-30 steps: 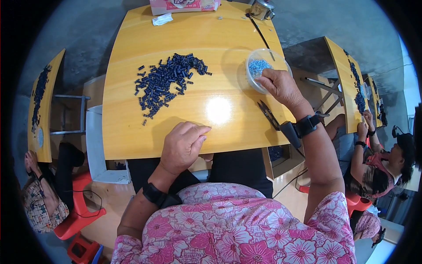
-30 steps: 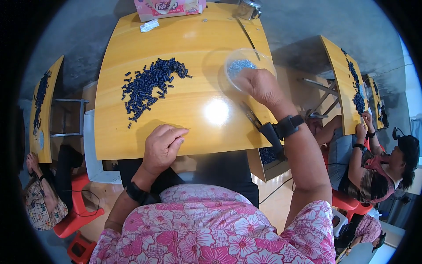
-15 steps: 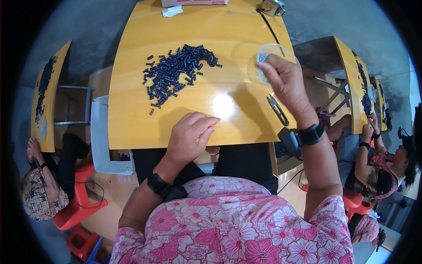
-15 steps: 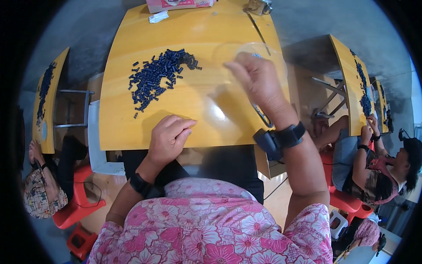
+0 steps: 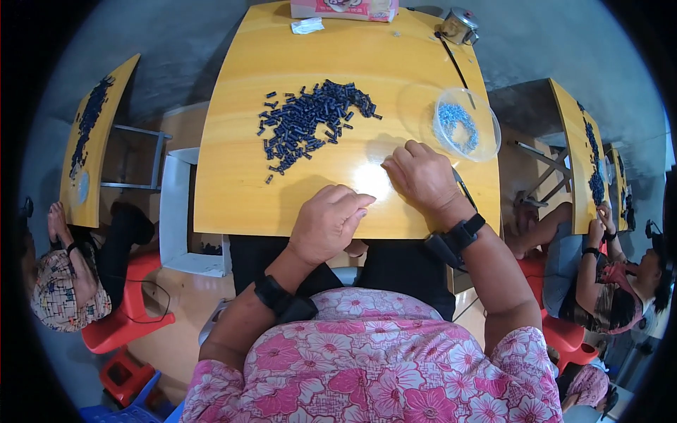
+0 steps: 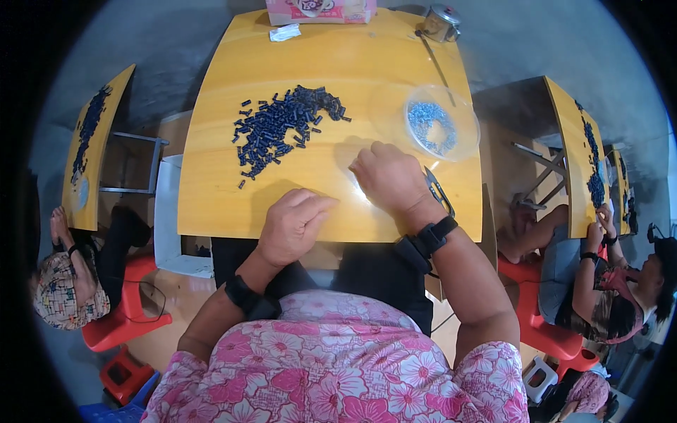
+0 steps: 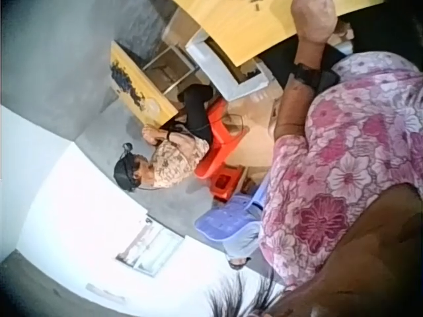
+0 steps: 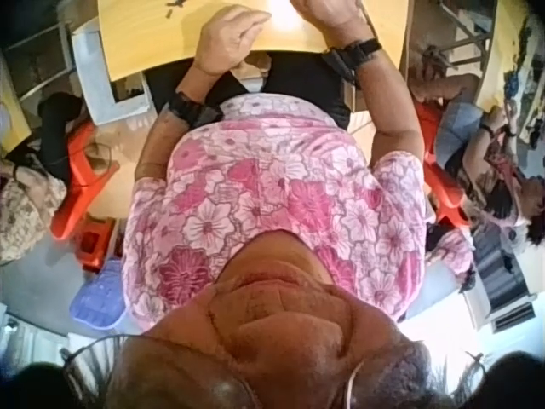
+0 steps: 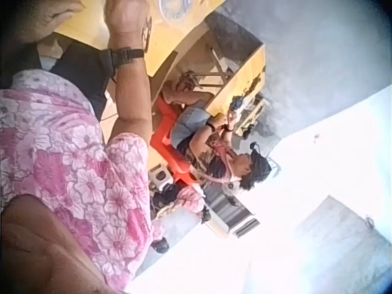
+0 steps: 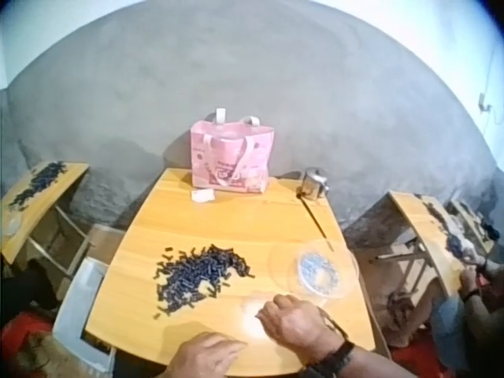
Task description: Assembling small plastic or rubber components by hand at a workbench.
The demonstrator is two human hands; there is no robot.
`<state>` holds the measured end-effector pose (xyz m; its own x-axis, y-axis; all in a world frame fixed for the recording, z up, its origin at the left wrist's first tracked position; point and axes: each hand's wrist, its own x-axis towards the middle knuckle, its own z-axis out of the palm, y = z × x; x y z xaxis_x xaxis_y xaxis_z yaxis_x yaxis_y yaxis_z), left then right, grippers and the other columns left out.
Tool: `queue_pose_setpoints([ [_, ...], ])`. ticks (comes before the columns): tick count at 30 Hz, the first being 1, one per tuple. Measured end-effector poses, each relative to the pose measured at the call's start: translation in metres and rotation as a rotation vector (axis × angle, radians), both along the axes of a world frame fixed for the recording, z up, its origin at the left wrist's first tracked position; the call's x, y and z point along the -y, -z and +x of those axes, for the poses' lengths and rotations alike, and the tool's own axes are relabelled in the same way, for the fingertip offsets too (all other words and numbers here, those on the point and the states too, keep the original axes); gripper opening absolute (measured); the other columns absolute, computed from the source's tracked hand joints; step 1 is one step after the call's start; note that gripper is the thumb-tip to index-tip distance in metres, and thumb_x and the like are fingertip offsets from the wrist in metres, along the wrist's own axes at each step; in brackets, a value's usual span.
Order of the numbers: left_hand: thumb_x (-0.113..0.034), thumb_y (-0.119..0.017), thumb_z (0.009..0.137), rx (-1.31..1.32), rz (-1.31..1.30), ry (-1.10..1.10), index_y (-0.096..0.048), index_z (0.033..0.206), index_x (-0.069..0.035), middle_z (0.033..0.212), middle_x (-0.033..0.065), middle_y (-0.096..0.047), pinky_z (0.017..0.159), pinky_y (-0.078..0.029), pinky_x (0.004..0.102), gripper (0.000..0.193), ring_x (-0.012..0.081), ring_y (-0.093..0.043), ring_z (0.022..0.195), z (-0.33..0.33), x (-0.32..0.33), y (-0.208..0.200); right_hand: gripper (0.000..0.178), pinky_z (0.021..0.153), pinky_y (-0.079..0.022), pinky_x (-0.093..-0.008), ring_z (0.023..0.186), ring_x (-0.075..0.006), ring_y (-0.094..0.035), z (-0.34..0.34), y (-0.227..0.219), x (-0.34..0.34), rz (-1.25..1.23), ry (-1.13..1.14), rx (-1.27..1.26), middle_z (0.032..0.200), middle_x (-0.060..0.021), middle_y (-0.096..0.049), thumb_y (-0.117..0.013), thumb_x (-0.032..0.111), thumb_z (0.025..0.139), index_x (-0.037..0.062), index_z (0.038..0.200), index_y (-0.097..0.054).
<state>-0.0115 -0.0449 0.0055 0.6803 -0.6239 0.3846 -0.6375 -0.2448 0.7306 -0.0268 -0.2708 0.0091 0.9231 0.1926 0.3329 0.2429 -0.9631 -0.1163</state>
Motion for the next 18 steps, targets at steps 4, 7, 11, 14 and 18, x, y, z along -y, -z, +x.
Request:
queue_pose_setpoints([
  [4, -0.006, -0.066, 0.082, 0.017, 0.010, -0.001, -0.070, 0.097, -0.006, 0.082, 0.0127, -0.063, 0.069, -0.051, 0.0381, 0.016, 0.0312, -0.062, 0.078, -0.001, -0.001, 0.000, 0.014, 0.058, -0.052, -0.0365, 0.079, -0.0250, -0.059, -0.001, -0.005, -0.003, -0.072, 0.014, 0.029, 0.077, -0.0052, -0.054, -0.067, 0.023, 0.083, 0.0119, 0.077, -0.061],
  [7, -0.007, -0.066, 0.082, 0.033, 0.021, -0.012, -0.071, 0.097, -0.007, 0.082, 0.0121, -0.064, 0.069, -0.051, 0.0380, 0.015, 0.0308, -0.063, 0.079, 0.001, -0.001, 0.004, 0.013, 0.063, -0.053, -0.0366, 0.084, -0.0250, -0.058, 0.000, -0.011, -0.003, -0.066, -0.006, 0.043, 0.079, -0.0049, -0.056, -0.066, 0.023, 0.083, 0.0120, 0.076, -0.063],
  [11, -0.007, -0.066, 0.082, 0.024, 0.050, -0.009, -0.071, 0.096, -0.007, 0.083, 0.0114, -0.065, 0.070, -0.052, 0.0378, 0.015, 0.0299, -0.064, 0.080, 0.002, -0.001, 0.005, 0.014, 0.067, -0.053, -0.0378, 0.087, -0.0253, -0.058, 0.000, -0.019, 0.000, -0.039, 0.017, -0.039, 0.081, -0.0047, -0.057, -0.065, 0.023, 0.083, 0.0121, 0.075, -0.064],
  [14, -0.007, -0.066, 0.082, 0.026, 0.027, -0.029, -0.071, 0.096, -0.008, 0.083, 0.0105, -0.065, 0.070, -0.052, 0.0369, 0.015, 0.0288, -0.064, 0.080, 0.001, 0.000, 0.007, 0.013, 0.068, -0.053, -0.0386, 0.085, -0.0258, -0.059, 0.002, -0.021, 0.005, -0.038, -0.012, -0.042, 0.080, -0.0045, -0.059, -0.064, 0.023, 0.083, 0.0121, 0.076, -0.065],
  [18, -0.007, -0.066, 0.082, 0.034, 0.002, -0.031, -0.071, 0.096, -0.008, 0.082, 0.0102, -0.064, 0.070, -0.051, 0.0369, 0.015, 0.0286, -0.063, 0.079, 0.000, 0.000, 0.008, 0.013, 0.069, -0.051, -0.0397, 0.080, -0.0317, -0.061, 0.001, -0.029, 0.011, 0.069, -0.024, -0.086, 0.080, -0.0097, -0.061, -0.064, 0.020, 0.086, 0.0069, 0.082, -0.064],
])
